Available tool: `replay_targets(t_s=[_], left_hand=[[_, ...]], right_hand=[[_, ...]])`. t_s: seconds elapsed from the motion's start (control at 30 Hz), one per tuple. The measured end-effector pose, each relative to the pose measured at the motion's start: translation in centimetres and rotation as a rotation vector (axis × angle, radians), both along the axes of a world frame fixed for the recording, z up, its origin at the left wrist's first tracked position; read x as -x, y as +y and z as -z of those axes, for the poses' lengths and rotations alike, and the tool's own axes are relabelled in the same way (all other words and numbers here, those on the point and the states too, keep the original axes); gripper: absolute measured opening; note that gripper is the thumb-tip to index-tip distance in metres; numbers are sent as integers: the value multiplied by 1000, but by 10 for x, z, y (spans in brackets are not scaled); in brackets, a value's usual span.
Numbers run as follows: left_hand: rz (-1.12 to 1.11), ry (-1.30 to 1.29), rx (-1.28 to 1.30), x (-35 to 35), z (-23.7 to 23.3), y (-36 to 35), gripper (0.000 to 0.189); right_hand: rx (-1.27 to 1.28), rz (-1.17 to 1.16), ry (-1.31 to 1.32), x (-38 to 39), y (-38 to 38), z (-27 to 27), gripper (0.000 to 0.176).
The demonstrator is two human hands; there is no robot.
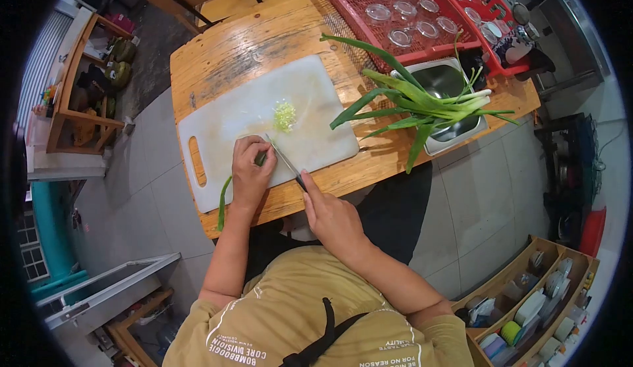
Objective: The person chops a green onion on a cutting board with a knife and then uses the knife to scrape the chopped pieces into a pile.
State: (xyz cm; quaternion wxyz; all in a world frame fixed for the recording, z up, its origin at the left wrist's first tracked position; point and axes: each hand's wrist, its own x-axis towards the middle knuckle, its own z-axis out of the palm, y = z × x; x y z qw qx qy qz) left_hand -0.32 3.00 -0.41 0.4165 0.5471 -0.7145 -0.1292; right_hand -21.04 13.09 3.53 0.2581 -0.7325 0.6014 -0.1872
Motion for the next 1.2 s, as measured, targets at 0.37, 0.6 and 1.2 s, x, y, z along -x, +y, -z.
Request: replay_targets(t_s=[0.37, 0.6, 1.2], left_hand=[[-45, -26, -5, 3, -1, 2, 15], [-30, -39, 9, 2, -2, 1, 14], [-42, -54, 2, 4, -4, 2, 24]], right_hand=[[-155, 77, -305, 14, -1, -13, 49], [-177, 111, -388, 12, -4, -14, 47], [27, 67, -257, 12, -6, 5, 49]])
